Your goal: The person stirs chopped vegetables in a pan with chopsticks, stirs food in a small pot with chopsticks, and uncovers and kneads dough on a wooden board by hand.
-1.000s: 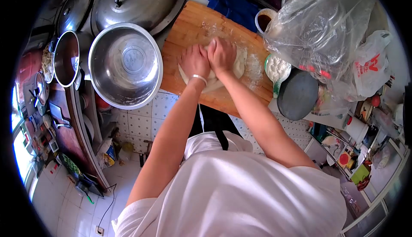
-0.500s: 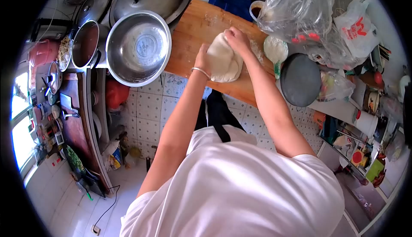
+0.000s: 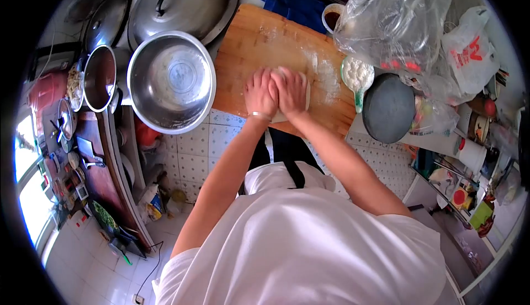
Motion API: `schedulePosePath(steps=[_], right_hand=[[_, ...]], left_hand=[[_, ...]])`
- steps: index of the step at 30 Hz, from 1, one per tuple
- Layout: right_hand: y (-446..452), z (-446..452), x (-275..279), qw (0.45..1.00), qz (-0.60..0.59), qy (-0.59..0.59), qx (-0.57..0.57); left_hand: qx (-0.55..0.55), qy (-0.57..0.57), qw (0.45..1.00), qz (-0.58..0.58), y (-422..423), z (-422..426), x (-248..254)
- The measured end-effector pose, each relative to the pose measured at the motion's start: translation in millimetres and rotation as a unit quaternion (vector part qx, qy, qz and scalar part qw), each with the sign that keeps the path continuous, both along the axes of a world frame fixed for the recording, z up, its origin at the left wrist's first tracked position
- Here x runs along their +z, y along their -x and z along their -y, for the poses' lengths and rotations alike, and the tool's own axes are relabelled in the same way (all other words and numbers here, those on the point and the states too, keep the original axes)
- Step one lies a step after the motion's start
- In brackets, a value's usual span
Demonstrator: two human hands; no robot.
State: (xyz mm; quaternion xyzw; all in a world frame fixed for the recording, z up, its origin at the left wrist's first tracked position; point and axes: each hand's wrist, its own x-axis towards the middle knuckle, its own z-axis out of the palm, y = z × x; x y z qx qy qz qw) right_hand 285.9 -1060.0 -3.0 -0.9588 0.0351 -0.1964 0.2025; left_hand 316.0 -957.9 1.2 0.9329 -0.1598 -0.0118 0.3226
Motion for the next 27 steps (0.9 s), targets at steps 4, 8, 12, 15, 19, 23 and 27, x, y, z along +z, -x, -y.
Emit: schedulePosePath(steps=[4,8,12,15,19,23,27], right_hand=[[-70,25,-7,0.993,-0.109,0.009,-0.049],[-95,37,-20,0.995,-0.071,0.007,-0.075],[-84,38,-19,0.997,-0.037,0.003,-0.066],[-50,31,46,0.959,-0.083,-0.271,-0.026],[30,-15,55,0.984,-0.028,-0.106,-0.141],[50,-17,24,0.991,0.041,-0.075,-0.104],[-12,7,8,0.993,0.012,-0.044,-0.105]], left_hand=[[0.071,-0.11,0.988,-0.085,-66,40,-6],[0.118,-0.117,0.984,-0.066,-97,56,-6],[0.047,-0.105,0.993,-0.035,-93,41,-29],[0.013,-0.015,0.99,-0.137,-77,20,39],[0.048,-0.003,0.997,0.064,38,-1,41],[0.004,0.016,0.993,0.116,58,-13,16],[0.031,-0.035,0.997,0.065,0,11,4]])
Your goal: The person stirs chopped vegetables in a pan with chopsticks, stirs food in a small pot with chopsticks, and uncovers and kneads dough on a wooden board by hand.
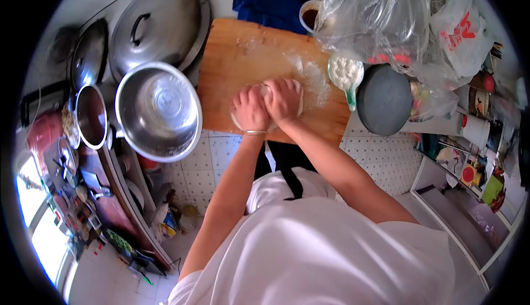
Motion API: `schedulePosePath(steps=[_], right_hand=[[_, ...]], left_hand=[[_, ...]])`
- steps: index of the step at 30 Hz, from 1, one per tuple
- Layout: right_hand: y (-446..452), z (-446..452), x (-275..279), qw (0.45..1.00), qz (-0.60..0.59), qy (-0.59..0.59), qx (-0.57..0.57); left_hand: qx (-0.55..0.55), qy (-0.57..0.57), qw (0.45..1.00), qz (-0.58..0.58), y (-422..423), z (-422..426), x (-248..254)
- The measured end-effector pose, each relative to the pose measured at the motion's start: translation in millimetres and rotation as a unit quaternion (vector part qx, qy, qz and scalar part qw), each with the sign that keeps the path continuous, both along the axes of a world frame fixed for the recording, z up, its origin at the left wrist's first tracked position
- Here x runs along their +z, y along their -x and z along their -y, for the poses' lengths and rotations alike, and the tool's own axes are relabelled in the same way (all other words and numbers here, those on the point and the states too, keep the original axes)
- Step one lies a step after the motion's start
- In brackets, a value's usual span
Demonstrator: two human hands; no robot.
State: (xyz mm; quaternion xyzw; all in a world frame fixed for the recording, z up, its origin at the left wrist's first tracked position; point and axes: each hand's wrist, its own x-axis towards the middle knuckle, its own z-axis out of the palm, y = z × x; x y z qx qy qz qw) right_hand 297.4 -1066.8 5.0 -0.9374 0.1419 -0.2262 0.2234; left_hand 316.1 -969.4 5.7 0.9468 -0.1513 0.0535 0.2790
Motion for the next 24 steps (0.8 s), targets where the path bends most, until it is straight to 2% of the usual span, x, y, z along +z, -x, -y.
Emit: schedulePosePath(steps=[1,5,7,9,10,11,12,13,15,16,18,19,21,24], right_hand=[[-17,5,-4,1.0,-0.015,-0.003,-0.006],[-75,21,-19,0.999,0.01,-0.008,-0.044],[-95,25,-21,0.998,0.013,-0.016,-0.06],[-110,30,-22,0.994,0.033,-0.045,-0.089],[-107,24,-20,0.993,-0.026,-0.074,-0.082],[-102,27,-15,0.989,-0.083,-0.102,-0.075],[-87,31,-4,0.987,-0.064,-0.142,-0.031],[-61,21,10,0.981,-0.048,-0.185,0.015],[-6,4,59,0.979,-0.074,-0.188,0.0],[20,-8,62,0.989,-0.05,-0.136,-0.01],[59,-15,42,0.997,-0.017,-0.078,0.011],[70,-15,36,0.996,-0.01,-0.074,0.04],[67,-12,19,0.997,0.047,-0.028,0.055],[26,3,3,0.997,0.018,-0.032,0.061]], left_hand=[[0.018,-0.024,0.997,-0.07,-15,6,-5],[0.074,0.005,0.997,-0.023,-71,34,-16],[0.059,0.002,0.998,-0.003,-93,40,-21],[0.069,-0.06,0.995,-0.045,-108,47,-24],[0.047,-0.064,0.99,-0.115,-106,46,-12],[-0.015,-0.084,0.989,-0.123,-103,35,-16],[-0.075,-0.102,0.984,-0.127,-102,25,-21],[-0.054,-0.096,0.987,-0.114,-84,20,4],[-0.005,-0.07,0.996,-0.061,-28,10,43],[-0.007,-0.055,0.998,0.011,5,2,40],[-0.004,-0.05,0.998,0.041,47,-11,15],[-0.03,0.007,0.997,0.066,55,-15,17],[-0.023,0.002,0.996,0.09,51,-15,6],[-0.005,-0.011,0.997,0.072,17,-1,-3]])
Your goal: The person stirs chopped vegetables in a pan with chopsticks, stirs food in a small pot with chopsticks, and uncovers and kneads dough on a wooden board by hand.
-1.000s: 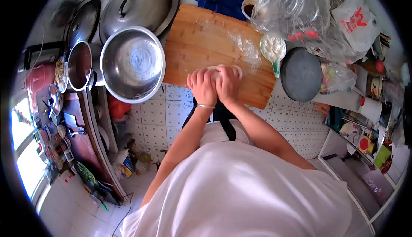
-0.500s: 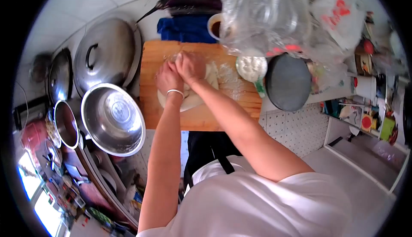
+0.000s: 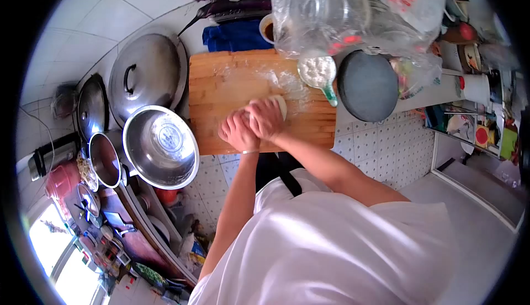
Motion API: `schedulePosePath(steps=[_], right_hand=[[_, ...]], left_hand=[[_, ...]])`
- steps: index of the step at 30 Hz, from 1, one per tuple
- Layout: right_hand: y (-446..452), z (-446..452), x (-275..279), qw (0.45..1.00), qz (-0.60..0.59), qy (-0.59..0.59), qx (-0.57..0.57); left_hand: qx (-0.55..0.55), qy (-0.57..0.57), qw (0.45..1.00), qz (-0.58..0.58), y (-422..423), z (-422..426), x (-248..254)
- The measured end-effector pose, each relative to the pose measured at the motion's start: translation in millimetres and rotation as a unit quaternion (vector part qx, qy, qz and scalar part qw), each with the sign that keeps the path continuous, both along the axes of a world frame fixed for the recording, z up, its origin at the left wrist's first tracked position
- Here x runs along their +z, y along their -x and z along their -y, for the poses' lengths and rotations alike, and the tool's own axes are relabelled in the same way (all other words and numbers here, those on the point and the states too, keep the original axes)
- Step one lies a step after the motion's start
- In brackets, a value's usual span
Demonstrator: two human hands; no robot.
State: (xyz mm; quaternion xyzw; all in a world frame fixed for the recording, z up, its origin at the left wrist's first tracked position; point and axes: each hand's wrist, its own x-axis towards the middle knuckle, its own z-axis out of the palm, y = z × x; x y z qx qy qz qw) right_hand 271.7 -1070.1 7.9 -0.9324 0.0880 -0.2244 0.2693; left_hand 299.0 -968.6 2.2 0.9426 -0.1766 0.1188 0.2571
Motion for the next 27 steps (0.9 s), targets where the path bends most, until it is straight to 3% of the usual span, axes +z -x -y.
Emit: schedulePosePath(steps=[3,5,6,9,13,15,16,18,20,21,22,23,24,27], right_hand=[[-42,12,0,1.0,-0.002,-0.016,0.004],[-70,22,-11,0.998,-0.048,-0.04,0.014],[-83,24,-18,1.0,0.012,-0.02,-0.001],[-117,32,-16,0.998,0.007,-0.052,-0.025],[-148,43,-20,0.994,-0.04,-0.104,-0.017],[-150,39,-10,0.972,-0.168,-0.142,-0.083],[-143,35,-8,0.973,-0.164,-0.143,-0.076],[-124,38,-4,0.963,-0.152,-0.221,0.004],[-74,34,45,0.941,-0.12,-0.311,0.057],[-52,28,45,0.961,-0.07,-0.266,0.038],[-29,19,41,0.989,0.005,-0.147,0.023],[-7,7,38,0.997,0.021,-0.075,-0.011],[12,1,29,0.996,-0.022,-0.084,-0.005],[27,-8,17,0.998,0.03,-0.046,-0.016]], left_hand=[[0.043,-0.017,0.996,-0.07,-41,17,-1],[0.039,-0.012,0.997,-0.068,-71,27,-6],[0.031,-0.008,0.997,-0.067,-82,29,-10],[0.049,0.041,0.996,-0.059,-119,41,-20],[0.06,0.024,0.994,-0.094,-157,58,-28],[0.006,-0.112,0.984,-0.14,-161,52,-29],[0.012,-0.113,0.984,-0.135,-155,42,-24],[-0.048,-0.137,0.945,-0.292,-146,31,-14],[-0.028,-0.084,0.991,-0.102,-82,22,32],[-0.002,-0.054,0.995,-0.089,-48,22,39],[-0.029,-0.091,0.99,-0.103,-14,20,55],[-0.066,-0.094,0.993,-0.042,10,12,39],[-0.061,-0.098,0.993,-0.025,28,5,24],[-0.061,-0.109,0.992,0.01,41,-1,-1]])
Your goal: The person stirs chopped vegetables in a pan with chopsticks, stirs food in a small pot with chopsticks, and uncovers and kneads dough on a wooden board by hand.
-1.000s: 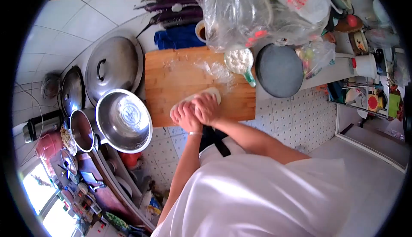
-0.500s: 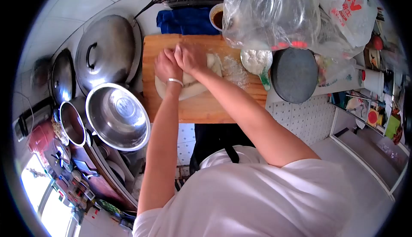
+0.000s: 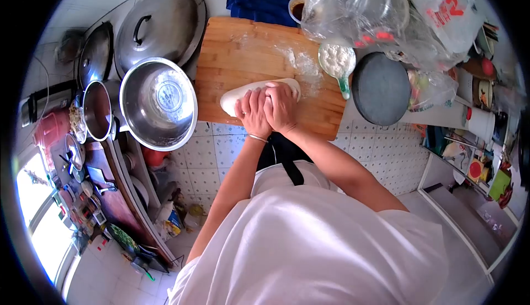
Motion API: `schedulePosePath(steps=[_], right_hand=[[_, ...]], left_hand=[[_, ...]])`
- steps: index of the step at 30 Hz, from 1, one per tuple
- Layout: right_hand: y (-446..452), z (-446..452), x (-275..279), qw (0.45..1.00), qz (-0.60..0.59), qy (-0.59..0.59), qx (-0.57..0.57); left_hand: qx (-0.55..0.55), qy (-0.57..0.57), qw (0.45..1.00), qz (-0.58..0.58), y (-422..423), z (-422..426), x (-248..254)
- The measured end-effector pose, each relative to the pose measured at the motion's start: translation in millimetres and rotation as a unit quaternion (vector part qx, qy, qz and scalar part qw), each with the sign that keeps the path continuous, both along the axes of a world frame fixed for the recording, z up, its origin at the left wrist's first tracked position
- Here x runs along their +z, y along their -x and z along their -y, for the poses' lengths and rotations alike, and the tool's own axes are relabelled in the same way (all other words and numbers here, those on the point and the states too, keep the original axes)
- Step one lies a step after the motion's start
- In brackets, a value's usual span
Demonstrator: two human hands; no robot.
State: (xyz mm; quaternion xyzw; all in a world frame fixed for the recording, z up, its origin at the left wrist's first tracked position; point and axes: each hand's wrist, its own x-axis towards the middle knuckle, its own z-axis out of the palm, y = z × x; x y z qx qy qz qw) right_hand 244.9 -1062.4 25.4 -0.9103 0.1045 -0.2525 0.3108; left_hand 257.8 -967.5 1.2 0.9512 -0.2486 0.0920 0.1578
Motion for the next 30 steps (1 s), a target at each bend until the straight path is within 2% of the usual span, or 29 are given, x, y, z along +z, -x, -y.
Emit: schedulePosePath(steps=[3,6,8,10,12,13,15,17,18,20,21,22,23,25,26,27,28,29,30], right_hand=[[-30,6,-12,1.0,-0.011,0.014,-0.009],[-78,26,-22,0.999,-0.037,0.002,0.015],[-111,34,-28,1.0,-0.016,0.022,-0.005],[-137,42,-32,0.999,-0.029,-0.01,-0.026],[-160,48,-36,0.999,-0.038,0.001,-0.032],[-169,50,-40,0.998,-0.027,-0.026,-0.053],[-187,56,-40,0.996,-0.008,-0.049,-0.074],[-189,59,-33,0.985,-0.125,-0.07,-0.101],[-189,64,-30,0.98,-0.104,-0.158,-0.063],[-175,74,-22,0.972,0.026,-0.231,-0.001],[-158,81,-13,0.983,-0.001,-0.183,-0.022],[-141,92,-3,0.99,-0.027,-0.134,-0.042],[-131,104,-1,0.969,-0.22,-0.097,-0.063],[-115,102,-32,0.97,-0.204,-0.097,-0.085],[-111,99,-41,0.969,-0.201,-0.097,-0.11],[-114,95,-36,0.972,-0.19,-0.112,-0.084],[-117,91,-24,0.973,-0.185,-0.112,-0.08],[-121,86,-9,0.961,-0.242,-0.13,-0.02],[-124,82,1,0.943,-0.299,-0.144,0.04]], left_hand=[[-0.044,0.023,0.999,-0.014,-38,0,-13],[-0.018,0.058,0.998,-0.013,-91,23,-6],[-0.002,0.052,0.998,-0.041,-121,35,-1],[0.014,0.047,0.996,-0.068,-144,44,-4],[0.029,0.01,0.998,-0.061,-168,52,-12],[0.037,0.025,0.999,-0.004,-177,57,-18],[0.053,0.018,0.998,-0.035,-191,65,-20],[0.079,-0.003,0.994,-0.072,-193,68,-14],[0.077,-0.003,0.994,-0.072,-189,65,-13],[0.139,-0.061,0.975,-0.163,-195,59,-7],[0.139,-0.028,0.938,-0.316,-203,42,0],[0.138,-0.026,0.94,-0.312,-198,22,-12],[0.182,0.046,0.919,-0.348,-184,-1,-36],[0.243,0.168,0.866,-0.404,-150,-13,-19],[0.25,0.213,0.821,-0.466,-130,-16,-31],[0.262,0.252,0.771,-0.523,-109,-19,-43],[0.25,0.323,0.697,-0.589,-96,-19,-49],[0.245,0.379,0.613,-0.648,-83,-19,-56],[0.227,0.463,0.517,-0.683,-63,-8,-11]])
